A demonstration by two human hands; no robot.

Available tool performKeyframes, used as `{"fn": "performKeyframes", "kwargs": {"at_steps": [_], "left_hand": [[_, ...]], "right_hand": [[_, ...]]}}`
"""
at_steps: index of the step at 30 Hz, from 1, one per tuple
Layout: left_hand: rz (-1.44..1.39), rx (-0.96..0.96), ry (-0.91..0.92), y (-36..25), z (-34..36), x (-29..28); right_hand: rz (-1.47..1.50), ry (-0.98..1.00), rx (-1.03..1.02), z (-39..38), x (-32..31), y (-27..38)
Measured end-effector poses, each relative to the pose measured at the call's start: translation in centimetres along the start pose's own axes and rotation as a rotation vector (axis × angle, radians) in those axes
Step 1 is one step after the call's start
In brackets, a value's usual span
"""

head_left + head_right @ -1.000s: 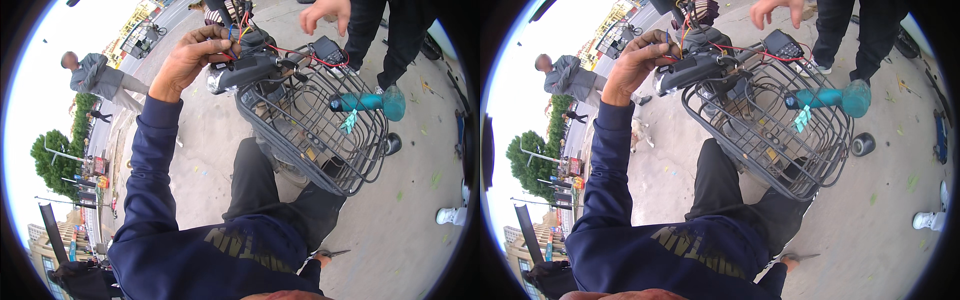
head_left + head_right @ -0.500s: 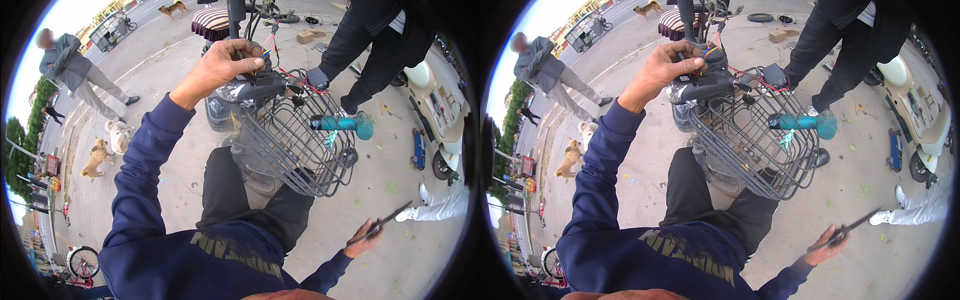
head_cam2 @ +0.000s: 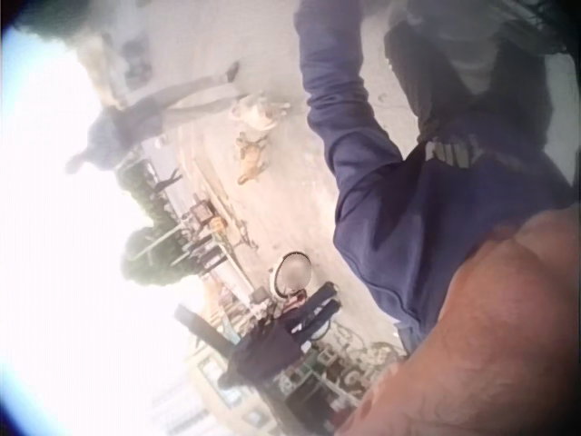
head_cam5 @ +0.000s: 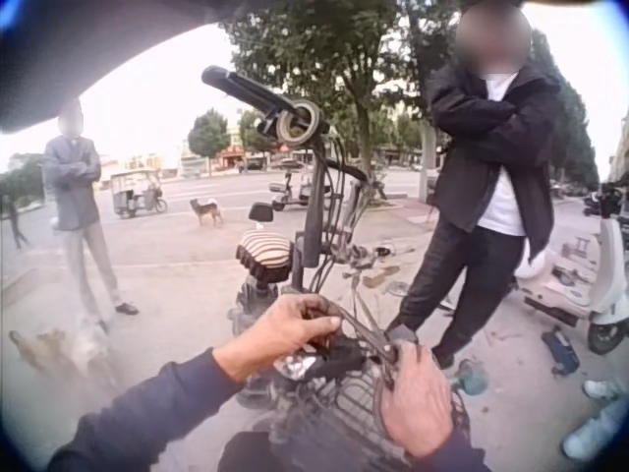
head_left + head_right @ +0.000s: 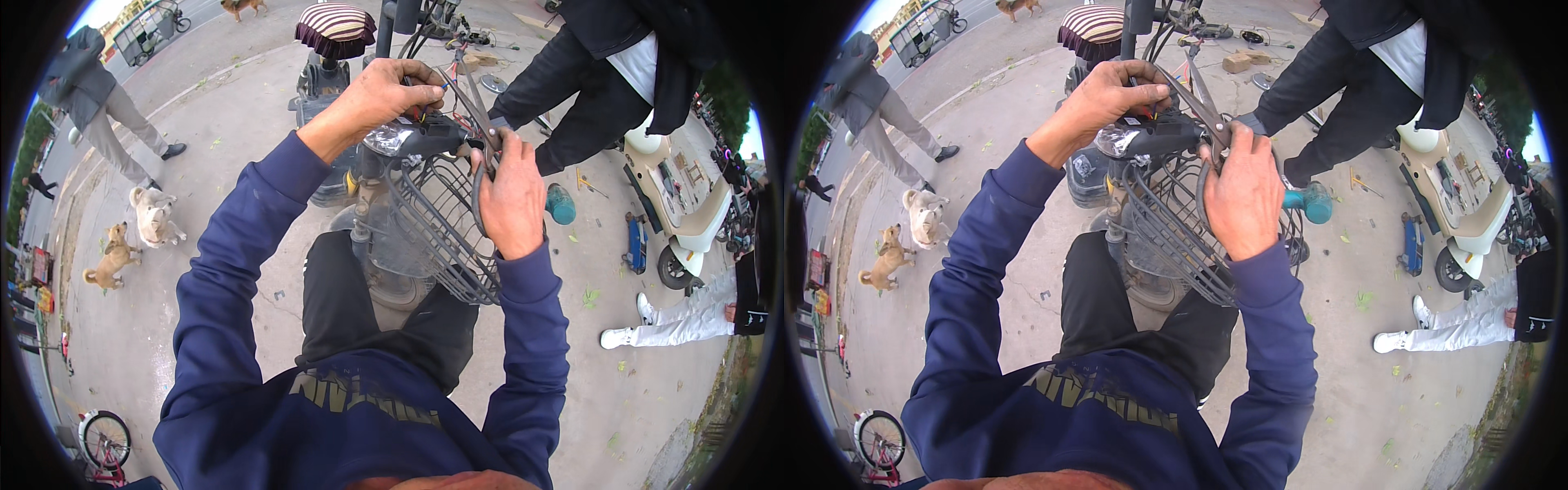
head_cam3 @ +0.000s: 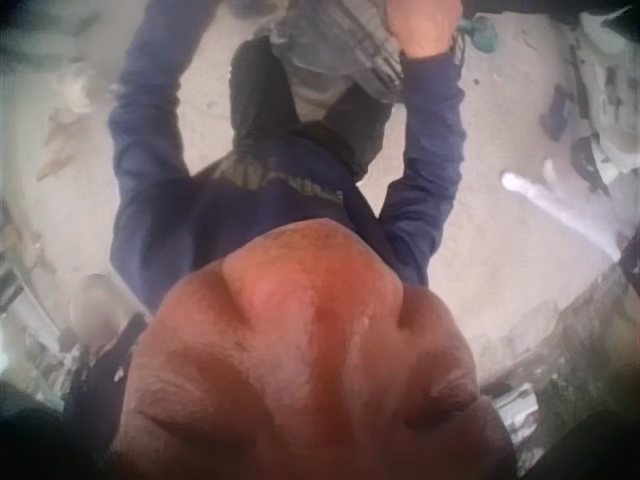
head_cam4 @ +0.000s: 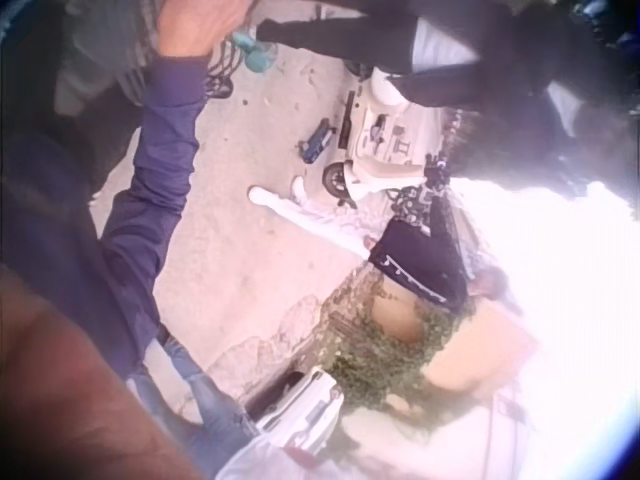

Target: The person repairs the wiring of an electric scooter's headlight assembly. They use pliers to strip and cut wires, then connect and twist the wires together. The headlight is tested and lights up, indicating a successful repair.

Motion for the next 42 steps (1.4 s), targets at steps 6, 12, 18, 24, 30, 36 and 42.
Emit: {"fn": "performKeyframes", "kwargs": {"at_steps": [6, 12, 18, 24, 30, 36, 42], "left_hand": [[0.007, -0.001, 0.047, 0.5, 0.4, -0.4], [0.037, 0.014, 0.022, 0.4, 0.3, -0.5], [0.053, 0.089, -0.006, -0.3, 0.2, 0.0], [0.153, 0.118, 0.013, -0.7, 0.0, 0.2], [0.247, 0.207, -0.039, -0.4, 0.3, 0.6], [0.234, 0.212, -0.075, -0.1, 0.2, 0.3], [0.218, 0.177, 0.001, -0.3, 0.7, 0.6]], "right_hand": [[-0.055, 0.021, 0.039, 0.6, 1.7, 0.5], [-0.077, -0.041, -0.036, 0.9, 2.5, 1.8], [-0.041, -0.014, 0.000, 0.5, 2.4, 1.8], [-0.045, -0.003, -0.030, 0.5, 3.1, 1.7], [-0.167, -0.045, -0.027, 0.5, 3.0, 1.3], [-0.206, -0.050, -0.051, 0.7, 2.9, 1.3], [-0.280, -0.071, -0.047, 0.8, 2.4, 1.5]]}}
Point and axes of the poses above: each hand's wrist, its own z-axis towards the middle knuckle, its own x-axis out of the palm, y = z × x, the point moved 6 cm from there along z, towards the middle knuckle, and after that the axes turned 11 degrees about x, right-handed, at the moved point
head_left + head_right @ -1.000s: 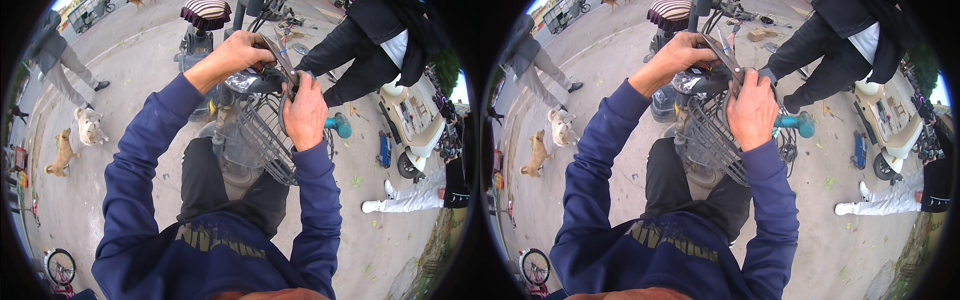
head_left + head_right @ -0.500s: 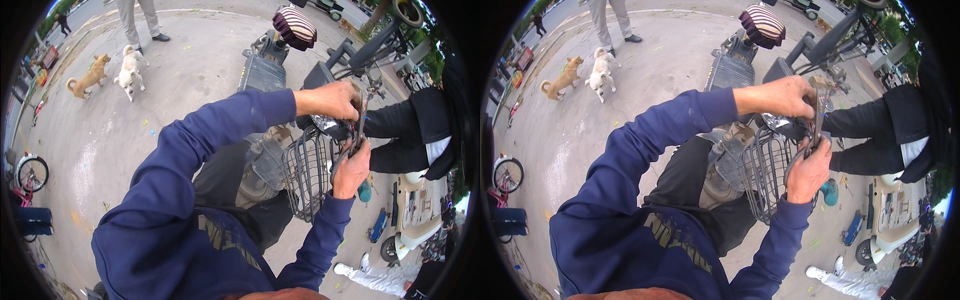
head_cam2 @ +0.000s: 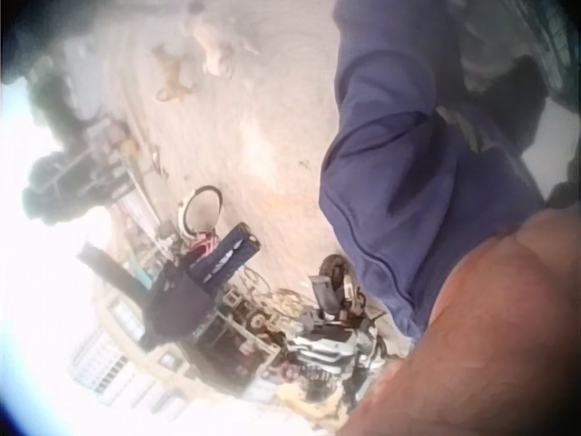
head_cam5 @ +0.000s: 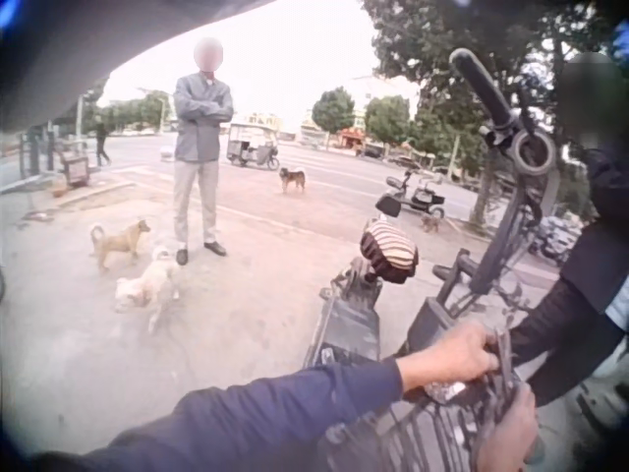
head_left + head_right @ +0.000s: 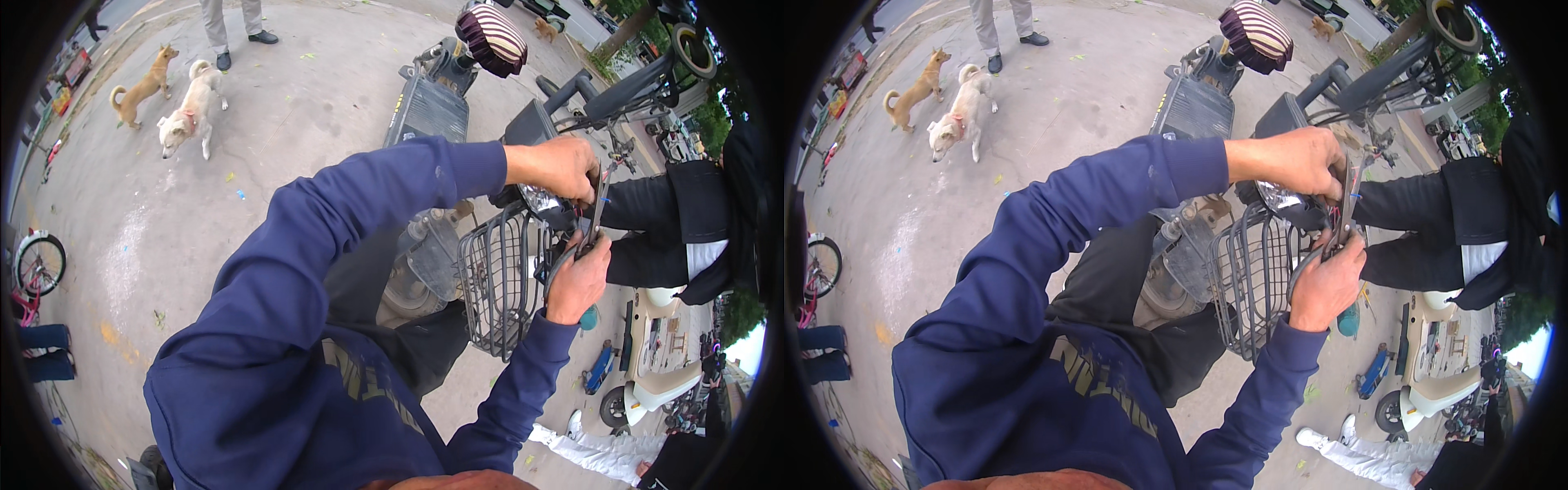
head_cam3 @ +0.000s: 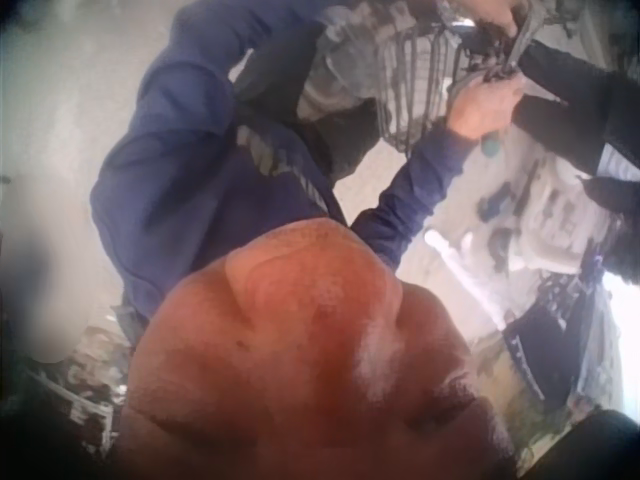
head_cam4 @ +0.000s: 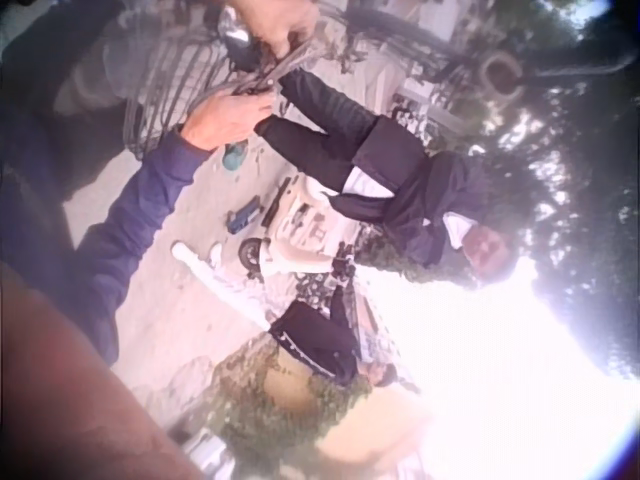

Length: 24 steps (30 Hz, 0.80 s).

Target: The person repairs the wiring of an electric scooter's headlight assembly. They use pliers to strip and cut wires, then connect and twist the wires together. The headlight is tested and lights up, indicating a successful repair.

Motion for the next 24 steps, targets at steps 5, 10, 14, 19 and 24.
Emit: {"fn": "performKeyframes", "kwargs": {"at_steps": [5, 10, 14, 19, 24], "left_hand": [[-0.107, 0.047, 0.039, -0.1, 0.1, -0.2], [-0.209, -0.089, 0.044, 0.2, -0.3, 0.0], [-0.231, -0.069, 0.087, 0.3, 0.1, 0.6], [-0.239, -0.035, 0.069, -0.7, 0.3, 0.5], [-0.150, -0.013, 0.068, -1.1, 0.3, 0.4]], "right_hand": [[0.050, -0.011, -0.038, 0.2, 0.1, 0.0], [0.177, 0.040, 0.026, 0.2, 0.1, 0.1], [0.335, 0.184, 0.085, 0.4, 0.4, -1.2], [0.555, 0.415, 0.222, 1.3, -0.1, -1.6], [0.545, 0.419, 0.237, 1.6, -0.5, -1.9]]}}
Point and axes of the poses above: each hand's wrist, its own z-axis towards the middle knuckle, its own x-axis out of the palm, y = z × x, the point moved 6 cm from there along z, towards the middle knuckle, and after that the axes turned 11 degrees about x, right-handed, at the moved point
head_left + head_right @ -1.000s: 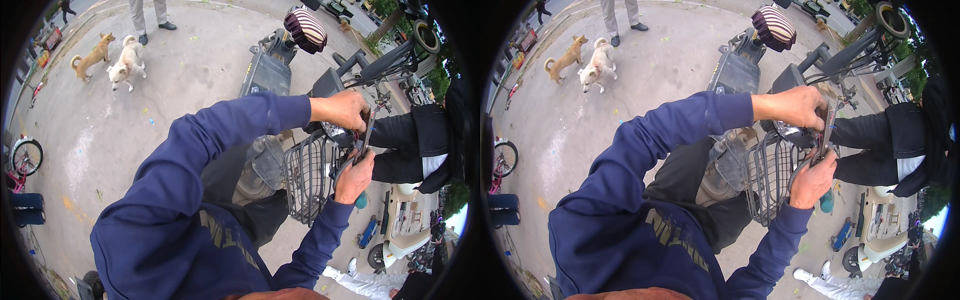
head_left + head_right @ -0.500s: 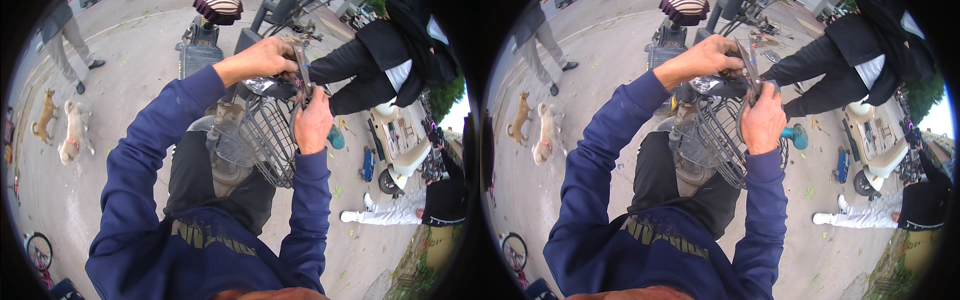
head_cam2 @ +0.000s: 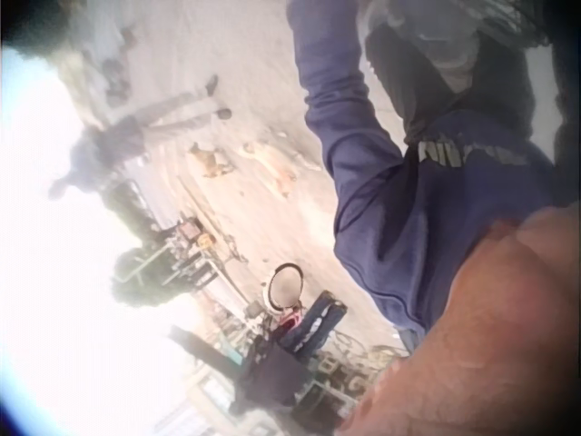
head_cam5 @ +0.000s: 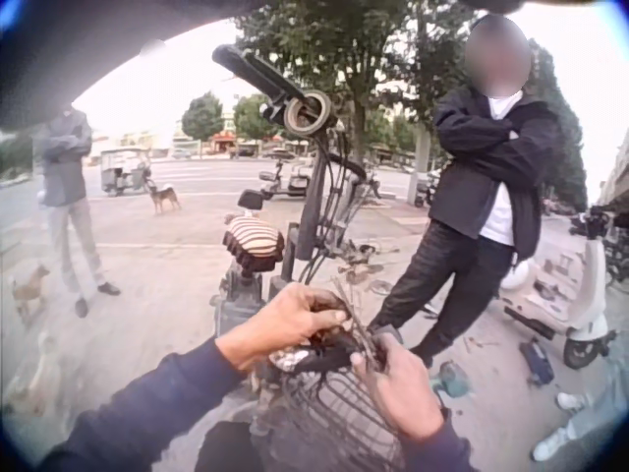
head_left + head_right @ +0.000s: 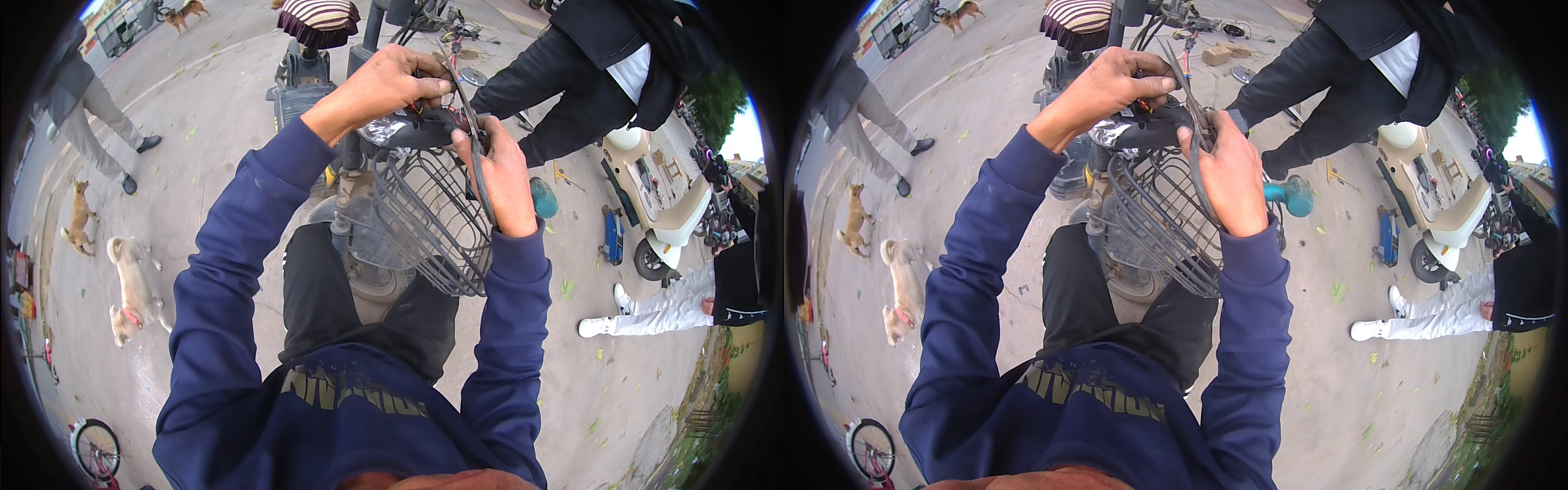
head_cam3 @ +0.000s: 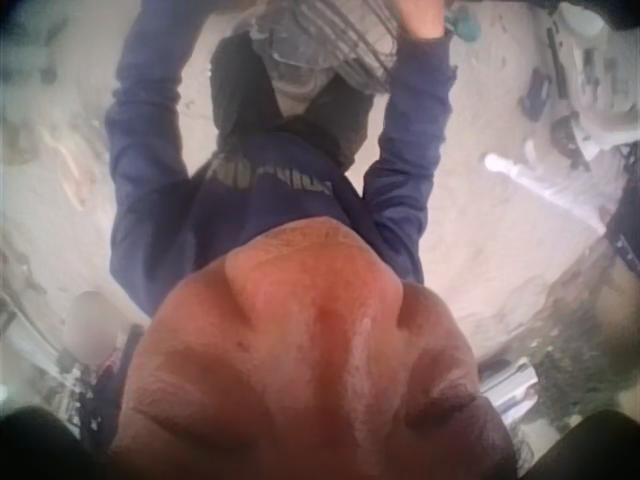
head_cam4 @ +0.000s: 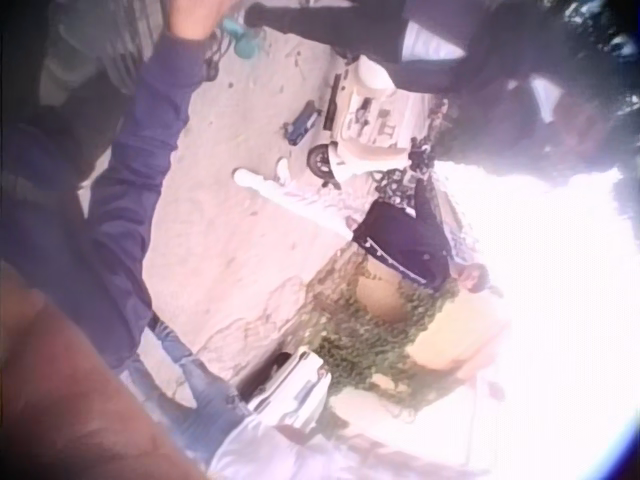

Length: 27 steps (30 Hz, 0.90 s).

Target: The person repairs the wiring of an electric scooter's headlight assembly. They use pliers to strip and cut wires, then connect and twist the wires together. The headlight is tested and lights up, indicating a successful repair.

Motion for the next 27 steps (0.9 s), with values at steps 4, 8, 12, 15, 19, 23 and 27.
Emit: {"fn": "performKeyframes", "kwargs": {"at_steps": [4, 8, 12, 15, 19, 23, 27], "left_hand": [[0.012, -0.009, -0.046, 0.2, 0.2, 0.0], [0.058, 0.015, -0.013, -0.4, 0.6, -0.2], [-0.057, -0.073, -0.023, 0.2, -0.1, 0.6], [-0.015, -0.054, -0.017, 0.2, 0.1, 0.6], [-0.073, -0.054, 0.008, 0.2, 0.4, 0.3], [-0.072, -0.031, -0.033, 0.0, 1.0, 0.3], [-0.015, 0.002, -0.041, -0.3, 1.3, 0.2]], "right_hand": [[-0.029, -0.055, 0.008, 0.3, 0.0, -0.1], [-0.102, -0.209, -0.089, 0.2, -0.1, 0.3], [-0.306, -0.433, -0.209, -0.9, 0.1, 0.6], [-0.243, -0.397, -0.203, -1.0, 0.1, 0.7], [-0.263, -0.364, -0.197, -1.1, -0.2, 0.8], [-0.002, -0.087, -0.079, 0.6, -0.4, 0.3], [0.115, 0.033, -0.021, 2.0, -0.8, -0.7]]}}
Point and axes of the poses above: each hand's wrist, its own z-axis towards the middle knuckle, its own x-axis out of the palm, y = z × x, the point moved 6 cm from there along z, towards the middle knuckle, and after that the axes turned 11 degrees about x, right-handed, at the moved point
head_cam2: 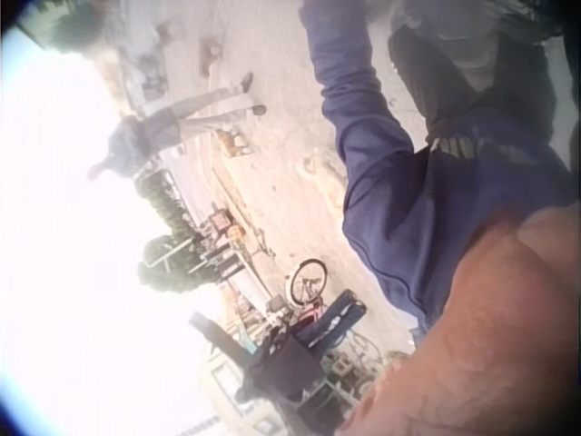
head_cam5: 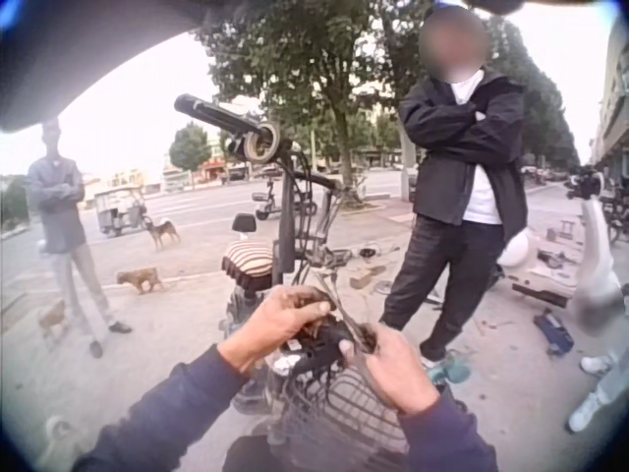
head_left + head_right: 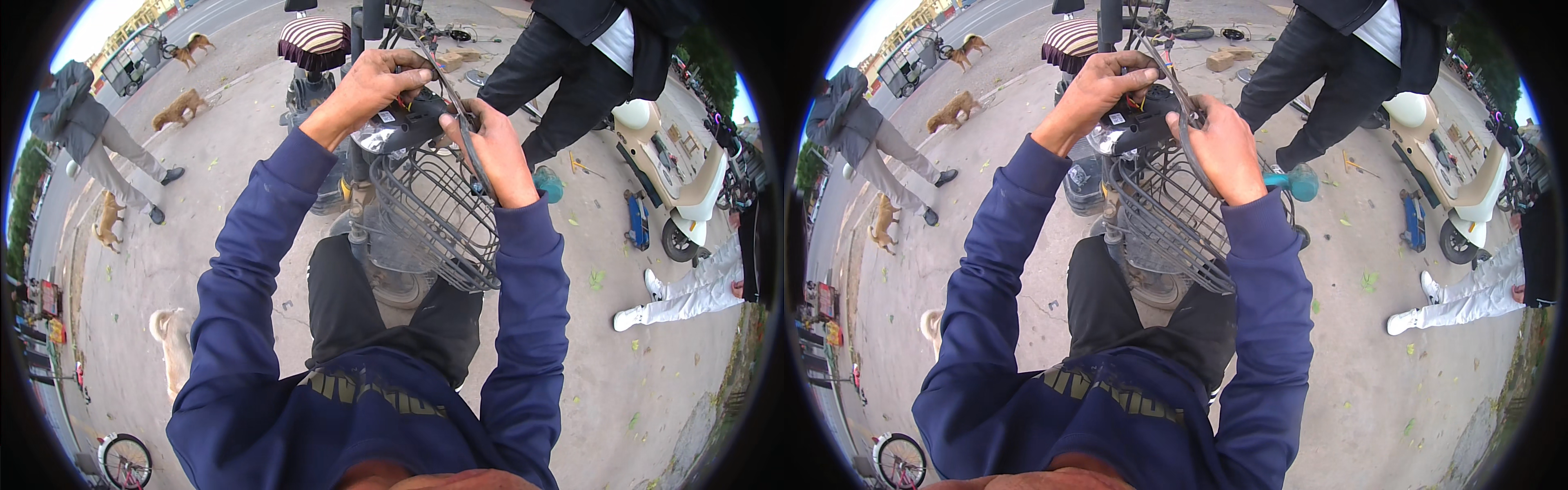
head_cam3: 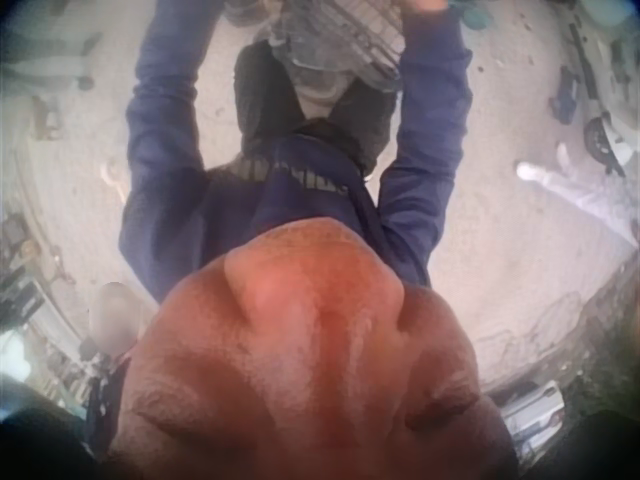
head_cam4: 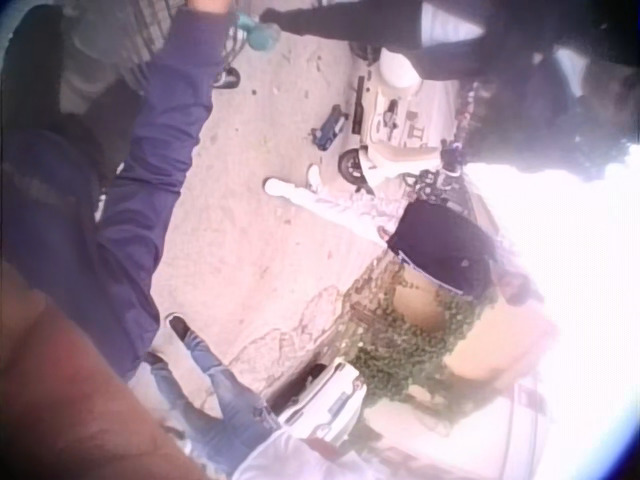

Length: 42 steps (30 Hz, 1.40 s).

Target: The person repairs the wiring of an electric scooter's headlight assembly. They use pliers to strip and cut wires, then connect and twist the wires together. The headlight is tested and lights up, indicating a successful repair.

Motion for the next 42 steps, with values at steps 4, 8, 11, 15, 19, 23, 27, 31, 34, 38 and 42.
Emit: {"fn": "performKeyframes", "kwargs": {"at_steps": [4, 8, 11, 15, 19, 23, 27, 31, 34, 38, 42], "left_hand": [[0.048, 0.005, -0.009, -0.5, 0.1, 0.3], [0.062, 0.002, -0.018, 0.1, 0.2, 0.7], [-0.113, -0.044, 0.009, 0.3, 0.2, 1.4], [-0.151, -0.052, -0.035, 0.1, 0.4, 2.1], [-0.257, -0.059, -0.099, 1.0, 0.0, 1.3], [-0.217, -0.020, -0.073, 0.4, 0.1, 1.3], [-0.211, 0.006, -0.099, -0.1, 0.0, 1.3], [-0.145, 0.007, -0.069, 0.6, -0.4, 0.6], [-0.128, 0.018, -0.053, 0.1, -0.4, 0.8], [-0.073, -0.084, -0.053, 0.7, -0.5, 1.3], [0.057, -0.017, -0.041, 1.6, -1.0, 0.7]], "right_hand": [[0.018, -0.001, 0.045, 0.2, -0.6, 0.0], [-0.084, -0.148, -0.016, -0.7, -1.1, 0.7], [-0.263, -0.398, -0.082, -2.3, -0.8, 1.3], [-0.332, -0.410, -0.068, -2.7, -0.8, 1.4], [-0.333, -0.418, -0.118, -2.8, -0.4, 1.7], [-0.031, -0.251, -0.112, -1.5, 0.0, 0.6], [0.361, 0.103, -0.031, -0.1, 1.1, -0.3], [0.535, 0.265, 0.158, -1.0, 1.3, -0.1], [0.501, 0.234, 0.106, -0.7, 1.1, -0.4], [0.039, -0.150, -0.094, -0.4, 1.0, -0.4], [-0.237, -0.290, -0.041, -2.3, 0.6, 1.2]]}}
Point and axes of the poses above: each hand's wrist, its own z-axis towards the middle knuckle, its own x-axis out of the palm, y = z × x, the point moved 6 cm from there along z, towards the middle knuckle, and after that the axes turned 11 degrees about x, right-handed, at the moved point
